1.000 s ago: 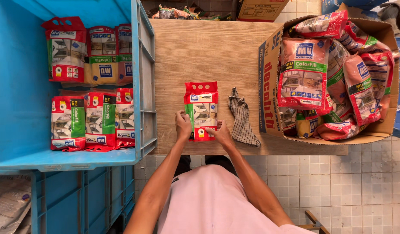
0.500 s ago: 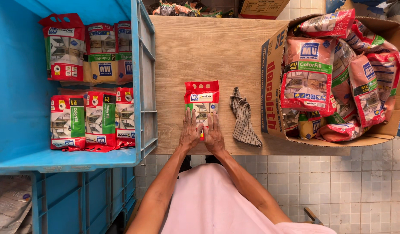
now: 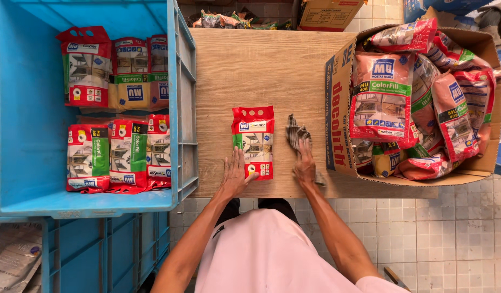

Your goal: The person repeatedly picks up small, red and green packages from a cardboard box, wipes them with a checkered cloth on a wooden table, and places them into a blue plastic crate. This process is repeated for several packages throughout the video.

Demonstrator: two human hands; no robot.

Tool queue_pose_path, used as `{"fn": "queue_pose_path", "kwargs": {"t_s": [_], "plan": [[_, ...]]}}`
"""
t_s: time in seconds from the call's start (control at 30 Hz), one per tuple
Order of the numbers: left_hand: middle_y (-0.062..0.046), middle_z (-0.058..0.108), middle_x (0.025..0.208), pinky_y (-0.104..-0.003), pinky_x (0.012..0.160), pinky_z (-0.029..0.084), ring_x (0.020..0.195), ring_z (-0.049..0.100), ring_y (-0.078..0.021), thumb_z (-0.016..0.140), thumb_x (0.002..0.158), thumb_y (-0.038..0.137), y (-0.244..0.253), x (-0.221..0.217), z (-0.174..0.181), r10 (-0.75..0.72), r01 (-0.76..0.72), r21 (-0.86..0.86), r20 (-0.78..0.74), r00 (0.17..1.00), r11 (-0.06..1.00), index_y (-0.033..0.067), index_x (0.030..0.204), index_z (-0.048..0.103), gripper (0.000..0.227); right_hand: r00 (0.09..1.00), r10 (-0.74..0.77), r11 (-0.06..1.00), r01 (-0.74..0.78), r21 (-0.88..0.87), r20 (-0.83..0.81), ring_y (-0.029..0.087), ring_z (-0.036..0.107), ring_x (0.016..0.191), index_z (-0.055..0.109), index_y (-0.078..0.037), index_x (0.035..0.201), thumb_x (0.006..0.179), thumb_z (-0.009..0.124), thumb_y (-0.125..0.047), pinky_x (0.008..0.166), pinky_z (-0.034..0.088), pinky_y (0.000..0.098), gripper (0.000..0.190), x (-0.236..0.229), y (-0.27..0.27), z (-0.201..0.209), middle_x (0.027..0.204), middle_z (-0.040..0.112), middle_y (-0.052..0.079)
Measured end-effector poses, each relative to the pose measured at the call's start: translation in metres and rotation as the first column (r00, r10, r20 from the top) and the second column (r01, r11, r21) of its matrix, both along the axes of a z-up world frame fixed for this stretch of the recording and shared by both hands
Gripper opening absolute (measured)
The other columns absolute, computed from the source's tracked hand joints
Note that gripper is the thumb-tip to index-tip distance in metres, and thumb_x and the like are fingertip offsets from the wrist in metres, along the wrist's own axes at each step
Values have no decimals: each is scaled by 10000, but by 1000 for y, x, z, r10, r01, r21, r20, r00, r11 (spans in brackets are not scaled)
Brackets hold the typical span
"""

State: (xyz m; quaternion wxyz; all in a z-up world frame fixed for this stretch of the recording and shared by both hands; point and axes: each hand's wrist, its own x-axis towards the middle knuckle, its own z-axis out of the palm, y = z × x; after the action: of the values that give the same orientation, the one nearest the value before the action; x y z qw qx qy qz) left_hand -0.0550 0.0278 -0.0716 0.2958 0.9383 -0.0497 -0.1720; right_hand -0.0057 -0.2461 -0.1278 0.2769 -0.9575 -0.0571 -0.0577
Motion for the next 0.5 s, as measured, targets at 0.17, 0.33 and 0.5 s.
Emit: {"fn": "queue_pose_path", "kwargs": {"t_s": [0.17,0.33,0.5], "plan": [[-288,32,1620,-621,1190,110,1489,176,-406,497,880,696,-8,1,-8,10,-7,64,-36,999,998,-26,1558,21,1099,996,55,960,-33,278,-72,409,409,1361,476,-82,1440,977,518,-86,1147,338,486,464,-3,96,49,1485,407,213],[-264,170,1601,-656,1181,11,1488,187,-386,537,855,599,-8,-8,-43,-188,204,290,-80,979,935,-18,1551,148,1008,925,372,926,-375,-30,-77,299,312,1452,456,-163,1456,1047,387,-334,1198,238,441,448,-30,140,57,1570,321,158],[-290,27,1618,-606,1203,44,1506,118,-395,418,896,723,-8,9,12,2,10,67,-168,986,998,-25,1554,-30,1093,907,392,918,-397,4,156,355,502,1301,602,-108,1335,995,502,-134,1095,387,429,355,35,126,43,1385,525,205]]}}
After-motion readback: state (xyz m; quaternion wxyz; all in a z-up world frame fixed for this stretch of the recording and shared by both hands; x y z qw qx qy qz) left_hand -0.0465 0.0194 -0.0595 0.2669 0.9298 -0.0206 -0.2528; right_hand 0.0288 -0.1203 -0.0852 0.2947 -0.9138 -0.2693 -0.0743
